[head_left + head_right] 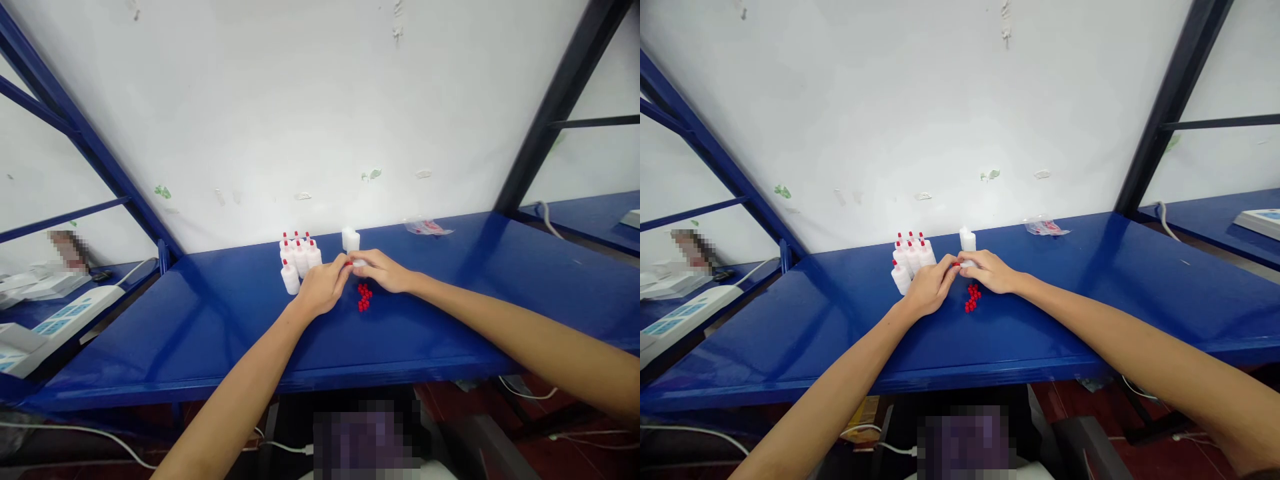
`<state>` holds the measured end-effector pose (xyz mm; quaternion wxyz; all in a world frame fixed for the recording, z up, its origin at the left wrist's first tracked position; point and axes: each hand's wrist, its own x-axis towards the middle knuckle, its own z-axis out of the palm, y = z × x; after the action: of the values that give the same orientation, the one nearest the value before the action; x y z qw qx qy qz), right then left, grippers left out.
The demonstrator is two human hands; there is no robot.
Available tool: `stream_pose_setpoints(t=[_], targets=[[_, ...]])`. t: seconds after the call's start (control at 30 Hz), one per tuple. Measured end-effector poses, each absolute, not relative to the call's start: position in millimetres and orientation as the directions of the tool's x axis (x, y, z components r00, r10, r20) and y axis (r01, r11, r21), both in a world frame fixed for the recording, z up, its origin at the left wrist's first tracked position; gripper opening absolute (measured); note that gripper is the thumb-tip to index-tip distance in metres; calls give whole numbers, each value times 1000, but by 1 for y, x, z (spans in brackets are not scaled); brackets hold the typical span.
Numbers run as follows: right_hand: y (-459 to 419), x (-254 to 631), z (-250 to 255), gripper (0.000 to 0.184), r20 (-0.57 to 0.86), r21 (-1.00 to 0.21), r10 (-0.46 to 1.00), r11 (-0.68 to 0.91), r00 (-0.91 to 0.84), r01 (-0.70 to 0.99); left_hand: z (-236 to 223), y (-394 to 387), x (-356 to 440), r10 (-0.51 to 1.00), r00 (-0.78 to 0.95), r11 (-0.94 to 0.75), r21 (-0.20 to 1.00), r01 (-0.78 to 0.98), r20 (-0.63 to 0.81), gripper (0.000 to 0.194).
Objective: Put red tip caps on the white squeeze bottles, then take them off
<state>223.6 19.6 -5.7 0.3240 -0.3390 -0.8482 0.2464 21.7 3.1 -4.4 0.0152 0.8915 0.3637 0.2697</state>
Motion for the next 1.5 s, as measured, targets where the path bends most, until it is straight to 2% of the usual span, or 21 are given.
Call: stream_pose_setpoints(t=[0.1,0.23,0.4,0.53,0.7,0.8,0.9,1.03,1.3,1.4,1.5], targets=[[19,224,-6,33,398,-646,721,659,-567,385,-3,2,21,640,627,-746,162,646,445,24],[21,223,-7,44,400,-579,749,653,-529,488,-3,2,21,636,658,-747,106,657,402,21],[23,223,-7,49,325,-532,793,604,-515,593,-6,4,21,623,704,-774,134,619,342,23],[21,222,-6,48,335,-503,767,636,-547,585,-9,5,21,603,722,-794,164,585,339,26],[19,219,-8,47,393,-587,724,672,-568,451,-7,3,24,572,709,-811,155,565,413,24],[20,219,-10,50,407,-704,744,625,-530,336,6,5,15,553,649,-790,83,607,523,19],[22,220,-10,47,394,-765,798,560,-456,319,24,9,-14,518,561,-748,24,663,646,20],[25,223,-8,41,418,-745,819,556,-392,368,43,15,-59,569,375,-672,152,724,732,28],[21,220,-9,43,393,-712,850,523,-351,468,46,15,-77,696,298,-597,296,746,654,41],[21,219,-8,42,365,-757,883,467,-296,458,46,17,-79,745,287,-564,339,753,603,42],[23,218,-8,35,341,-853,912,403,-229,331,44,18,-81,773,304,-548,345,762,556,44]])
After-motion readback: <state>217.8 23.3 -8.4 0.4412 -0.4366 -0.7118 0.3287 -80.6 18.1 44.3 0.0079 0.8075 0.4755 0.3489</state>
